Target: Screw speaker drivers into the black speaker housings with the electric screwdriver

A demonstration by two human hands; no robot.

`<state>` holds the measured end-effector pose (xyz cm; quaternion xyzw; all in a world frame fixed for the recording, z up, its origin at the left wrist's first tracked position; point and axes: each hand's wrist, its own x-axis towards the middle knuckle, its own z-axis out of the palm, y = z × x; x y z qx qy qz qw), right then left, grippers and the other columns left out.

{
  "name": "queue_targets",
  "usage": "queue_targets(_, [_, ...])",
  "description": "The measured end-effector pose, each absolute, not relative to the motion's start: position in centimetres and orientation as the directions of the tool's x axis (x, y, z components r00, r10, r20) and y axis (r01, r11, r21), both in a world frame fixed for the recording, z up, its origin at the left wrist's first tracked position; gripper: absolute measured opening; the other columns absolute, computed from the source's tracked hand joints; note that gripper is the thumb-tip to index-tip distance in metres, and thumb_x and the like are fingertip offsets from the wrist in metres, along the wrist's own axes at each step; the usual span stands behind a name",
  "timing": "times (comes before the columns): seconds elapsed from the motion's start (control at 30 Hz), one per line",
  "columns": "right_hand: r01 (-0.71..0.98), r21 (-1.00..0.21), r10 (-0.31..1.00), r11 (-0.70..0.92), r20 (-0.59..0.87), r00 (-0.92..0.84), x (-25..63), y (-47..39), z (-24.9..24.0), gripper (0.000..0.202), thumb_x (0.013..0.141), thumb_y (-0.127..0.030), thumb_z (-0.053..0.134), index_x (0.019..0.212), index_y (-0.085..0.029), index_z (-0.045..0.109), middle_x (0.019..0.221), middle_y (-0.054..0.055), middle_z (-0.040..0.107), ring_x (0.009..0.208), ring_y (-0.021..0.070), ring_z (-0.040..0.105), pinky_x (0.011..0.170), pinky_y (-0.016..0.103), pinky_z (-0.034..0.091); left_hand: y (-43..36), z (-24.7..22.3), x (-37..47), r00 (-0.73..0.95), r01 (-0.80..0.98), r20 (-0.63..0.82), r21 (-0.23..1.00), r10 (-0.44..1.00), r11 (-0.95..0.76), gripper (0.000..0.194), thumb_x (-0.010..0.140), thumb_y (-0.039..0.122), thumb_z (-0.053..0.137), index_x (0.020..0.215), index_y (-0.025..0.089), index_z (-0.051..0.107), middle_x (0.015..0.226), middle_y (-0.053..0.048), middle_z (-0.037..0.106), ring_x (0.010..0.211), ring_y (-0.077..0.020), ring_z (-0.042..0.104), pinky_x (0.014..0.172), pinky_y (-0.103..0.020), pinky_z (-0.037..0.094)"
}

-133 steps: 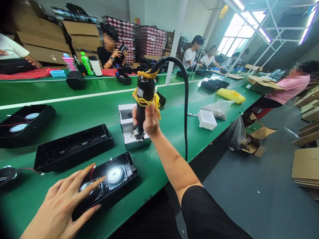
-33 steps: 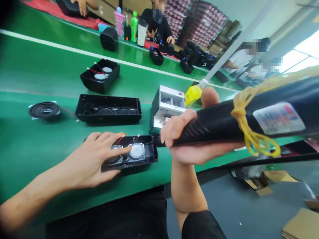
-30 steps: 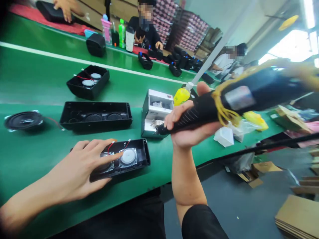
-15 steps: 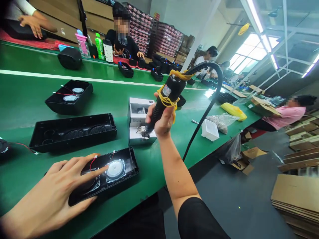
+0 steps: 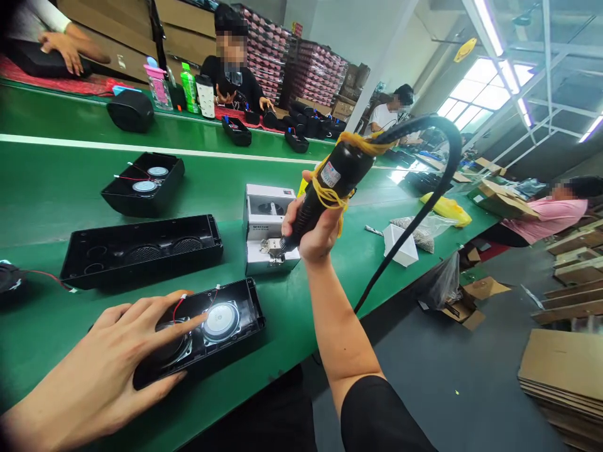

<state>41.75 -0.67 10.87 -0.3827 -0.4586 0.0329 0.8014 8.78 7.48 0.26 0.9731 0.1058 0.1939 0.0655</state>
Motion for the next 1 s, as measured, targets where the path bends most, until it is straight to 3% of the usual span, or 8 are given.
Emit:
queue_targets(0.23, [0.316, -0.699, 0.431, 0.641, 0.669, 0.605, 42.1, 0.1, 10.7, 0.078, 0.093, -0.1, 0.046, 0.115, -0.027, 0.064, 0.062, -0.009, 0.046, 0.037, 0.0105, 0.042, 0.037, 0.024, 0.035, 7.7, 0.7, 8.9, 0.893, 0.159, 0.4, 0.145, 0.205, -0.977, 0.064, 0.089, 0.046, 0.074, 0.153, 0.049, 0.068, 0.158, -0.006, 0.066, 0.125, -0.0352, 0.071, 0.097, -0.052, 0.054])
queue_targets(0.43, [0.265, -0.682, 0.445, 0.682, 0.675, 0.589, 41.8, -0.5, 9.7, 0.07, 0.094, -0.094, 0.056, 0.117, -0.028, 0.06, 0.06, -0.01, 0.05, 0.035, 0.0109, 0.043, 0.036, 0.024, 0.036, 7.8, 0.4, 8.7, 0.903, 0.168, 0.374, 0.15, 0.213, -0.974, 0.066, 0.091, 0.044, 0.073, 0.156, 0.049, 0.065, 0.162, -0.006, 0.064, 0.129, -0.0368, 0.07, 0.1, -0.055, 0.053])
queue_targets(0.67, [0.286, -0.726, 0.454, 0.625, 0.636, 0.624, 41.2, -1.3, 10.4, 0.079, 0.089, -0.101, 0.052, 0.104, -0.025, 0.067, 0.059, -0.009, 0.047, 0.035, 0.0103, 0.04, 0.035, 0.024, 0.036, 7.8, 0.8, 8.9, 0.896, 0.138, 0.401, 0.157, 0.191, -0.978, 0.066, 0.089, 0.043, 0.075, 0.154, 0.048, 0.067, 0.159, -0.006, 0.067, 0.127, -0.0373, 0.071, 0.098, -0.054, 0.054])
queue_targets(0.87, [0.239, -0.656, 0.436, 0.716, 0.688, 0.58, 41.6, -0.7, 10.9, 0.066, 0.099, -0.09, 0.054, 0.111, -0.026, 0.065, 0.061, -0.008, 0.054, 0.037, 0.0108, 0.045, 0.038, 0.023, 0.038, 7.3, 0.8, 8.8, 0.9, 0.185, 0.359, 0.202, 0.249, -0.962, 0.064, 0.092, 0.043, 0.071, 0.156, 0.047, 0.066, 0.164, -0.007, 0.062, 0.133, -0.0383, 0.069, 0.104, -0.058, 0.052])
queue_targets(1.0, [0.221, -0.681, 0.471, 0.698, 0.669, 0.576, 42.1, -0.1, 10.2, 0.069, 0.098, -0.092, 0.055, 0.121, -0.027, 0.061, 0.061, -0.009, 0.055, 0.037, 0.012, 0.047, 0.037, 0.023, 0.037, 7.6, 0.6, 8.8, 0.9, 0.174, 0.368, 0.185, 0.233, -0.967, 0.065, 0.091, 0.042, 0.074, 0.155, 0.048, 0.066, 0.163, -0.006, 0.064, 0.129, -0.0372, 0.07, 0.102, -0.056, 0.053])
